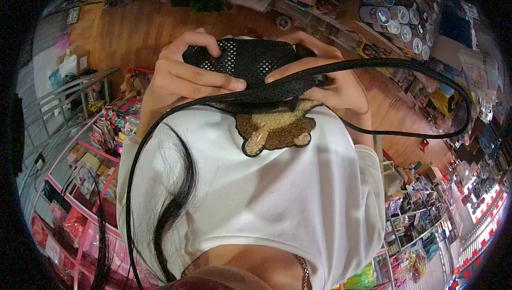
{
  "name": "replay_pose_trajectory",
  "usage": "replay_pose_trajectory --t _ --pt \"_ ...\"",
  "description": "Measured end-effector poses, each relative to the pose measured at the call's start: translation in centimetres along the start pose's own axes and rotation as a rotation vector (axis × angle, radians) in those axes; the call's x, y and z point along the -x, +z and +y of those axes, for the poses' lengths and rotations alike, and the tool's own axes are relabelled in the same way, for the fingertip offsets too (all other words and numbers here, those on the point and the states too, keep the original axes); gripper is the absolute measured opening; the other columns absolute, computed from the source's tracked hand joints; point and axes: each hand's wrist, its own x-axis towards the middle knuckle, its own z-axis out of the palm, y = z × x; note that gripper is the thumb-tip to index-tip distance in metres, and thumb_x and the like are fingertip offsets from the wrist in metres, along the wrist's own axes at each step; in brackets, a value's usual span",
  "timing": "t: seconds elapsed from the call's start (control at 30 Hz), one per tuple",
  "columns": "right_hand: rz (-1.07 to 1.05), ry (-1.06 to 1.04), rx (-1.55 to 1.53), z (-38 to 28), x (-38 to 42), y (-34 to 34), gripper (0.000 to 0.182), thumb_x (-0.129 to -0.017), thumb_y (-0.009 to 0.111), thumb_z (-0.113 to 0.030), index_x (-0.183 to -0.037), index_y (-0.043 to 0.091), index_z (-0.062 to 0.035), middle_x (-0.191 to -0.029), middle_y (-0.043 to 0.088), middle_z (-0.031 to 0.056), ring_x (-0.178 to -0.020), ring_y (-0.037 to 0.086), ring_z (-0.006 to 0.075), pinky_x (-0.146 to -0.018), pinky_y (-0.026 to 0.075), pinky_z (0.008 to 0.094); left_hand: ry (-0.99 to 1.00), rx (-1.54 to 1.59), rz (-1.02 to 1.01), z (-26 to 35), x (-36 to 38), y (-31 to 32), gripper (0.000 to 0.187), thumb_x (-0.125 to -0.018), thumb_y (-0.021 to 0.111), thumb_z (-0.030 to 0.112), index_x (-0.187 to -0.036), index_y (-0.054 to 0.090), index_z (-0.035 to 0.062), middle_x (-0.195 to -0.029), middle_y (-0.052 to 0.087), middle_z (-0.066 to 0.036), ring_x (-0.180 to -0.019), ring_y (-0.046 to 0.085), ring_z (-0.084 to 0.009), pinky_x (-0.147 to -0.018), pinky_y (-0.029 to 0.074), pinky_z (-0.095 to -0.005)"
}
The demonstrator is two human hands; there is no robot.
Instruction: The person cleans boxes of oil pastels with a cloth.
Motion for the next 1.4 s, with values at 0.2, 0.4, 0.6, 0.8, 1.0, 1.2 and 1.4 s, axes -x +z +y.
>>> replay_pose_trajectory --t 0.2,0.4,0.6,0.8,1.0,1.2,1.4 --pt "0.004 0.009 0.022 -0.3 0.0 0.0 0.037 -0.057 0.065 -0.009 -0.094 0.067 -0.0104 -0.107 0.053 0.0175 -0.1 0.053 0.0321 -0.087 0.041 0.0393 -0.012 -0.01 -0.015 0.2 -0.1 -0.2 0.023 -0.059 0.064 0.019 -0.081 0.07 0.0151 -0.089 0.065 0.011 -0.079 0.054 -0.0194 -0.065 0.047 -0.0249" --pt "0.004 0.015 0.004 -0.5 0.0 0.1 0.034 -0.059 0.065 -0.011 -0.093 0.067 -0.0096 -0.108 0.053 0.0175 -0.102 0.052 0.0322 -0.087 0.04 0.0393 -0.031 -0.018 -0.029 0.4 0.0 -0.2 0.024 -0.059 0.064 0.019 -0.081 0.07 0.0154 -0.089 0.065 0.011 -0.079 0.054 -0.0192 -0.066 0.047 -0.025" --pt "-0.056 -0.024 0.038 -0.3 -0.1 -0.2 0.022 -0.075 0.063 -0.022 -0.093 0.065 -0.0102 -0.108 0.049 0.0249 -0.096 0.054 0.0367 -0.081 0.042 0.0414 -0.015 -0.026 -0.011 0.4 0.1 -0.2 0.023 -0.059 0.064 0.018 -0.081 0.07 0.0153 -0.089 0.065 0.011 -0.079 0.054 -0.0193 -0.066 0.047 -0.025" --pt "-0.039 0.021 0.0 -0.1 0.8 -0.6 0.029 -0.075 0.061 -0.029 -0.094 0.063 -0.0076 -0.108 0.049 0.0257 -0.098 0.052 0.0364 -0.083 0.04 0.0412 -0.016 -0.051 -0.015 0.7 -0.4 0.3 0.024 -0.059 0.064 0.017 -0.083 0.07 0.0147 -0.09 0.065 0.011 -0.079 0.054 -0.0196 -0.066 0.047 -0.0253" --pt "0.023 0.161 -0.148 -0.6 1.6 -0.4 0.037 -0.07 0.062 -0.026 -0.097 0.058 0.0 -0.108 0.051 0.0243 -0.099 0.052 0.0333 -0.083 0.04 0.0384 -0.018 -0.056 -0.022 0.6 -0.5 0.5 0.027 -0.058 0.063 0.016 -0.084 0.069 0.0129 -0.092 0.065 0.01 -0.08 0.053 -0.02 -0.067 0.047 -0.0261" --pt "-0.044 -0.024 0.103 0.1 1.2 -1.0 0.039 -0.062 0.06 0.002 -0.101 0.057 0.0032 -0.105 0.056 0.0166 -0.093 0.057 0.0245 -0.08 0.047 0.0333 -0.046 -0.08 -0.017 0.8 -0.5 0.4 0.023 -0.063 0.067 0.014 -0.086 0.069 0.0108 -0.092 0.065 0.006 -0.08 0.053 -0.0205 -0.067 0.047 -0.027" --pt "0.181 0.257 -0.042 2.0 0.3 -0.8 0.05 -0.071 0.069 -0.012 -0.114 0.047 -0.0007 -0.106 0.055 0.0111 -0.103 0.049 0.0162 -0.086 0.039 0.0274 -0.403 0.034 0.09 -1.3 -1.1 1.4 0.024 -0.071 0.068 0.014 -0.092 0.065 0.0029 -0.09 0.064 -0.006 -0.079 0.054 -0.0215 -0.075 0.044 -0.0313"
